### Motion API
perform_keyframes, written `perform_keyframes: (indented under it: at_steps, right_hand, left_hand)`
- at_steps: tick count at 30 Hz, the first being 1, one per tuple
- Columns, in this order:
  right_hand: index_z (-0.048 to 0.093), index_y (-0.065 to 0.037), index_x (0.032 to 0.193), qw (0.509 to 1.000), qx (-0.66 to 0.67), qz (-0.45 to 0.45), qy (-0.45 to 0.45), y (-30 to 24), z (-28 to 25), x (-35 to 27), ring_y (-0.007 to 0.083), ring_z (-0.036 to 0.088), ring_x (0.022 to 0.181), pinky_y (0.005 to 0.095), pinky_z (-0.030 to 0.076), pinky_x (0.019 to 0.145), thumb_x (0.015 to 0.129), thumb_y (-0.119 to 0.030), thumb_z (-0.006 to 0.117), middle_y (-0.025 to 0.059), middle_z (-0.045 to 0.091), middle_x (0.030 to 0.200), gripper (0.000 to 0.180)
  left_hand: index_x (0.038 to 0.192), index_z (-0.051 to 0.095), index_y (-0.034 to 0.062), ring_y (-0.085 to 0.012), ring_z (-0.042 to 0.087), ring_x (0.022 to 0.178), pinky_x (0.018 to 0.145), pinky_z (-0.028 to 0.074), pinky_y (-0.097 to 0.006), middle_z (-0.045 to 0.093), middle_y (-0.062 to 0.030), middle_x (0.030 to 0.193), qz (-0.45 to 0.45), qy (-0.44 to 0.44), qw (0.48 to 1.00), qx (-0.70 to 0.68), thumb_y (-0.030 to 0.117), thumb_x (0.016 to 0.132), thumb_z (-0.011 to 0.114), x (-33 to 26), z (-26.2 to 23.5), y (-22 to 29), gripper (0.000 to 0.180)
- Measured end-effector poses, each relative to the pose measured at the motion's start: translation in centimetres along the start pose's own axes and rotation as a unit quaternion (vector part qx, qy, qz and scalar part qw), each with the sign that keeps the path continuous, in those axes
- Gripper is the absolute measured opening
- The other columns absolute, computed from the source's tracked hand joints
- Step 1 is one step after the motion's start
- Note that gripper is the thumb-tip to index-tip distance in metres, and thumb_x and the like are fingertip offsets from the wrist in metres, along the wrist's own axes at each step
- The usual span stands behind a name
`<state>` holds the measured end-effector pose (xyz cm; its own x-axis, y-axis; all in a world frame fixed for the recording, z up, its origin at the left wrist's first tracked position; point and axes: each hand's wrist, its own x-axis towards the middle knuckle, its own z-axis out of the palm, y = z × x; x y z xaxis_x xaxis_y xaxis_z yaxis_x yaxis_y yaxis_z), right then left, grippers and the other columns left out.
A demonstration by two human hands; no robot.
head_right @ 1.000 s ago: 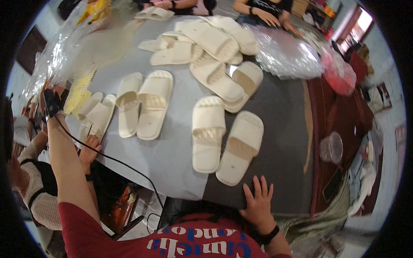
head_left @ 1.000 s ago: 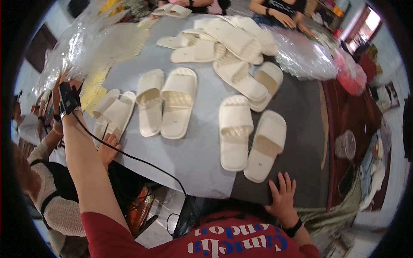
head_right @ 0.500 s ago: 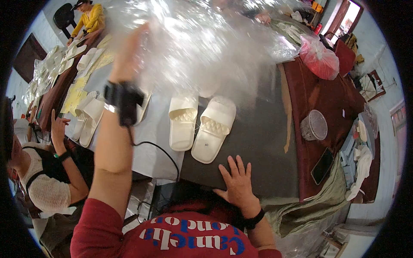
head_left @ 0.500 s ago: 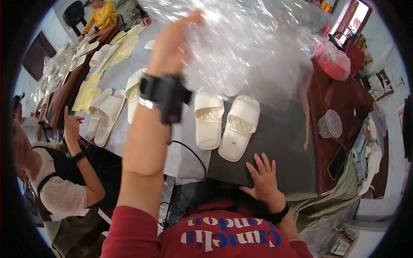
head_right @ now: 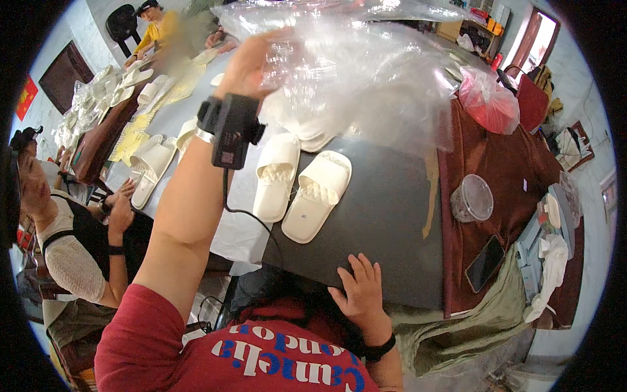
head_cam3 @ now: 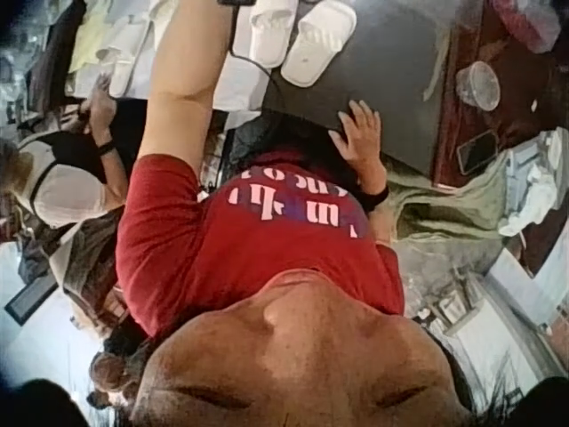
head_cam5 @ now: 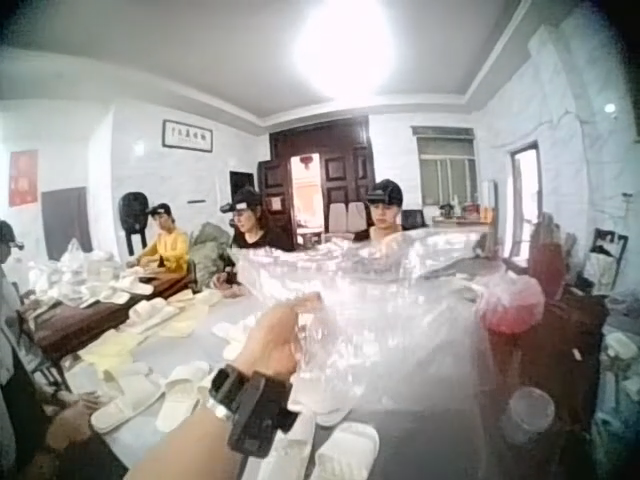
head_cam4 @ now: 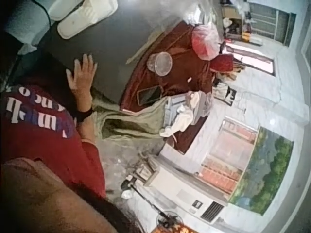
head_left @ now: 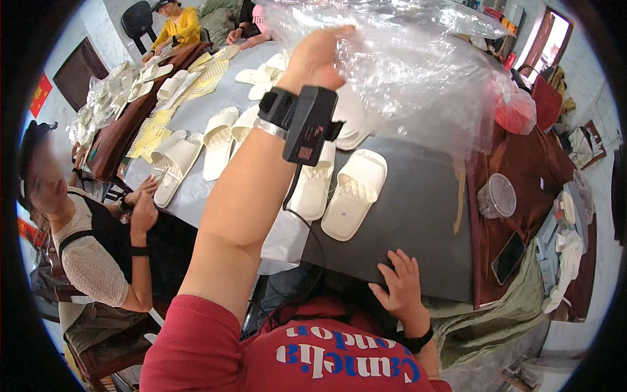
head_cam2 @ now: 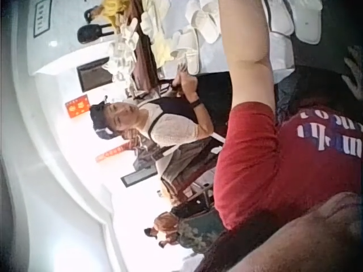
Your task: Packing slippers into plastic bags at a shared workspace.
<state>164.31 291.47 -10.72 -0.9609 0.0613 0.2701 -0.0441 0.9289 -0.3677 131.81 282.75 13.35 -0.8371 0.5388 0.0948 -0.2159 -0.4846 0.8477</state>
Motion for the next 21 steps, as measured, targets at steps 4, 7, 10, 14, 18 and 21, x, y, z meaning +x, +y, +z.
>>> perform_keyframes:
  at_steps: [4,7,10,14,18,21]
  right_hand:
    - [0.061,-0.005,0.109,1.000,0.008,-0.012,0.000,-0.1,-0.3,-0.3,0.0394,0.043,0.123,0.0595,0.033,0.099,0.075,-0.031,0.071,0.0194,0.049,0.127,0.044]
    - [0.061,-0.005,0.108,1.000,0.006,-0.022,-0.006,-0.3,-0.5,0.1,0.0393,0.043,0.123,0.0595,0.035,0.098,0.076,-0.030,0.071,0.0196,0.050,0.126,0.043]
    - [0.061,-0.004,0.108,0.999,0.011,-0.023,-0.020,-0.5,-0.8,0.3,0.0389,0.044,0.122,0.0585,0.036,0.097,0.076,-0.028,0.071,0.0195,0.050,0.126,0.041]
    - [0.061,-0.004,0.107,0.999,0.031,-0.042,-0.010,-1.4,-0.9,0.6,0.0383,0.048,0.117,0.0562,0.038,0.097,0.076,-0.026,0.071,0.0179,0.055,0.119,0.039]
    - [0.061,-0.004,0.104,0.996,0.042,-0.078,-0.010,-3.4,-2.8,1.3,0.0367,0.055,0.108,0.0522,0.043,0.093,0.075,-0.025,0.072,0.0157,0.060,0.111,0.037]
    - [0.061,-0.002,0.101,0.972,0.142,-0.175,0.066,-5.8,-5.1,2.6,0.0339,0.061,0.096,0.0434,0.051,0.084,0.072,-0.013,0.073,0.0150,0.062,0.103,0.033]
  left_hand:
    - [0.091,0.056,0.0021,-0.0201,0.060,0.068,0.061,0.054,-0.031,0.059,-0.0099,0.078,0.138,-0.145,0.980,-0.018,0.016,0.095,0.044,1.3,-1.2,3.2,0.019]
    - [0.104,0.055,0.0001,-0.0164,0.061,0.082,0.071,0.052,-0.030,0.062,-0.0081,0.092,0.248,-0.126,0.956,0.097,0.013,0.085,0.062,-5.4,1.2,3.1,0.024]
    - [0.095,0.057,0.0021,-0.0174,0.062,0.072,0.064,0.055,-0.028,0.062,-0.0071,0.086,0.102,0.058,0.993,-0.022,0.015,0.094,0.052,-8.1,0.9,0.2,0.014]
    - [0.114,0.051,-0.0047,-0.0244,0.061,0.097,0.084,0.053,-0.039,0.060,-0.0135,0.108,-0.091,0.058,0.980,-0.166,0.008,0.094,0.048,-10.4,-3.0,-7.5,0.024]
    - [0.112,0.053,-0.0057,-0.0245,0.060,0.095,0.083,0.051,-0.038,0.060,-0.0121,0.107,-0.130,0.131,0.967,-0.176,0.005,0.089,0.053,-11.5,-6.2,-16.8,0.025]
    - [0.113,0.054,-0.0057,-0.0256,0.061,0.095,0.084,0.051,-0.041,0.061,-0.0143,0.106,-0.178,0.212,0.948,-0.155,0.004,0.090,0.054,-12.2,-6.3,-20.0,0.025]
